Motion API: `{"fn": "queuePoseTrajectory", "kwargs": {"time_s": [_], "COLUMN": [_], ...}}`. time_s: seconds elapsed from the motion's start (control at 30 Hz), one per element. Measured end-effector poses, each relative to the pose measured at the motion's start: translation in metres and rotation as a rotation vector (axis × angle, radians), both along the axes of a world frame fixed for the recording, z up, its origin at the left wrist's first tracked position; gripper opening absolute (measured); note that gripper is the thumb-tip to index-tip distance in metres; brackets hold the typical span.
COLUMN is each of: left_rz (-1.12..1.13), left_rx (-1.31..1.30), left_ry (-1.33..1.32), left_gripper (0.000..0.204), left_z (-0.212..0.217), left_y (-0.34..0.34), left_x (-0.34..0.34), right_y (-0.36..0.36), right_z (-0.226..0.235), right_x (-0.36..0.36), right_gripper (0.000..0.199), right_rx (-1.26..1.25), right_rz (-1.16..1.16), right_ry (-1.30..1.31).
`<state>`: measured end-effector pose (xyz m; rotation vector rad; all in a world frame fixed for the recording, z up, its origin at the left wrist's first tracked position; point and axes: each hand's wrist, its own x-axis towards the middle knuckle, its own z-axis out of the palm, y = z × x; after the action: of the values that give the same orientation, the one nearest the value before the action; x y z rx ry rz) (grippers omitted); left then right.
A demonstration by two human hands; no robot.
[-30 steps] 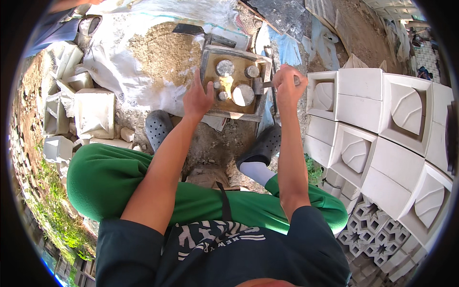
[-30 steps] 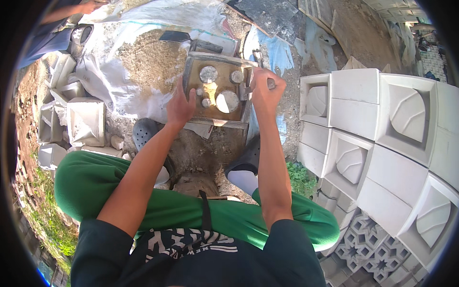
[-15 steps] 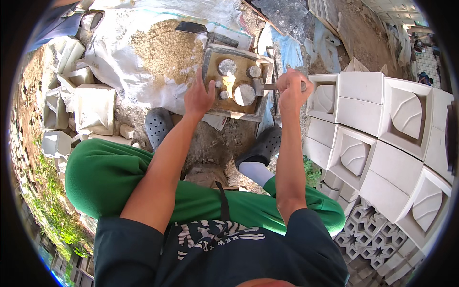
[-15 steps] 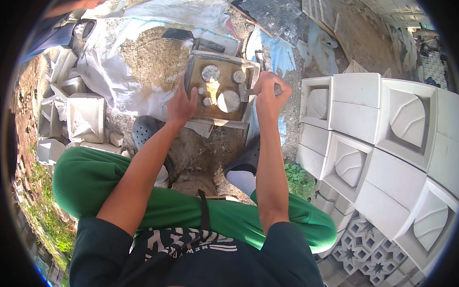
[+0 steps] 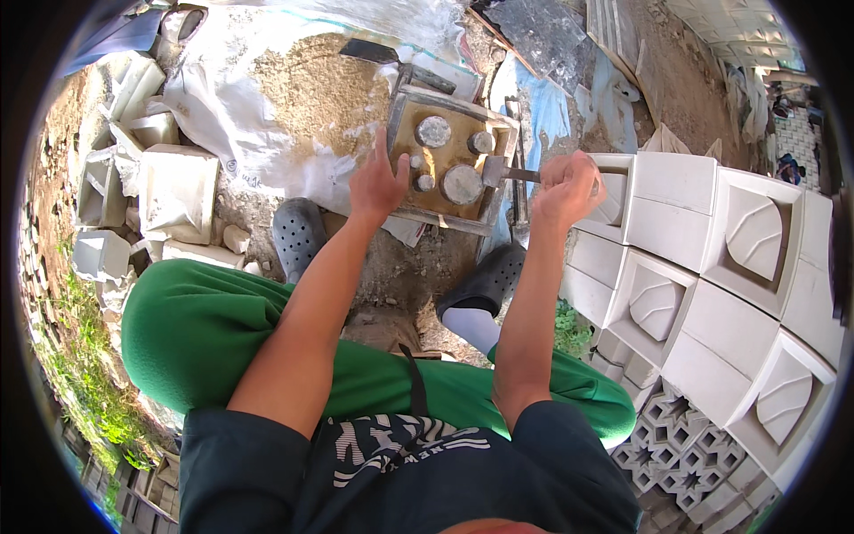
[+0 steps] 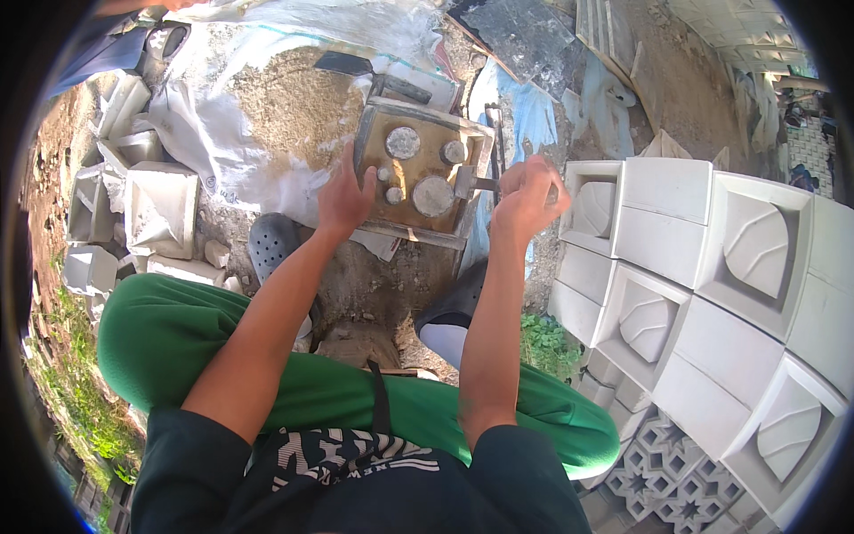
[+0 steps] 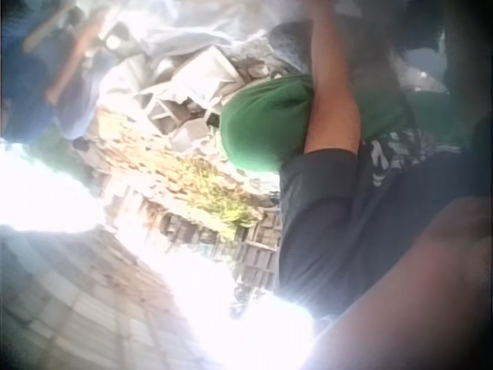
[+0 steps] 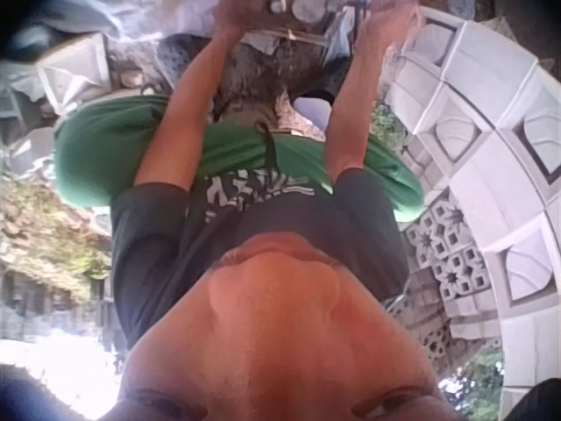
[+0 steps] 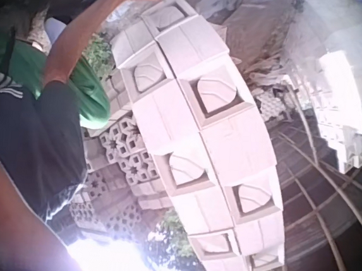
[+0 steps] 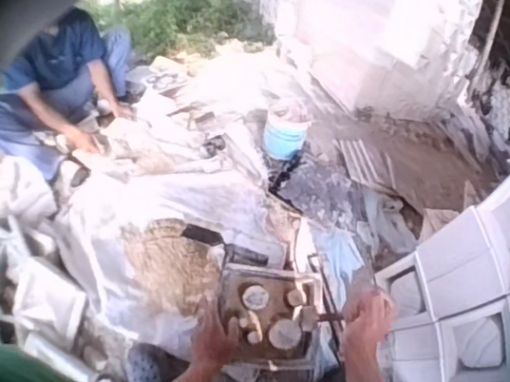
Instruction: The person kneads a dry sandy mixture on a plastic bag by hand and with a trowel, then pours water from a jar into a small mold and stirs the mixture with a tool.
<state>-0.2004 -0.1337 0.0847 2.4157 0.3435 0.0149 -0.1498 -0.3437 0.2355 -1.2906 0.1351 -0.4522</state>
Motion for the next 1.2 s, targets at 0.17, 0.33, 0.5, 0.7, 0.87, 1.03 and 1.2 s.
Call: {"fn": "queuePoseTrajectory", "kwargs": {"time_s": [0.17,0.33,0.5,0.7,0.87,1.03,1.2], "left_rz": [0.0,-0.009,-0.019,-0.016,0.013,0.012,0.006], "left_rx": [-0.057,-0.056,-0.055,-0.037,-0.041,-0.075,-0.057], "left_ry": [0.039,0.023,0.052,0.065,0.002,-0.029,-0.051], "left_gripper": [0.068,0.068,0.068,0.067,0.068,0.067,0.068], "left_z": [0.003,0.004,0.002,0.002,-0.003,-0.003,0.001], "left_y": [0.002,-0.001,-0.001,-0.004,0.004,-0.001,-0.003], "left_x": [0.003,0.004,0.006,0.0,0.002,0.003,0.009], "right_y": [0.01,0.002,0.01,-0.002,-0.001,0.0,-0.004], "right_z": [-0.002,-0.006,-0.013,0.006,0.0,-0.005,-0.023], "right_x": [0.016,0.023,0.032,0.022,0.008,0.007,0.017], "right_gripper": [0.038,0.032,0.016,0.037,0.04,0.04,0.035], "right_rx": [-0.164,-0.104,-0.086,-0.046,-0.082,-0.232,-0.303], "right_rz": [0.008,-0.062,-0.106,-0.04,0.068,0.2,0.202], "right_ry": [0.095,0.049,0.078,0.005,0.056,0.038,0.047]}}
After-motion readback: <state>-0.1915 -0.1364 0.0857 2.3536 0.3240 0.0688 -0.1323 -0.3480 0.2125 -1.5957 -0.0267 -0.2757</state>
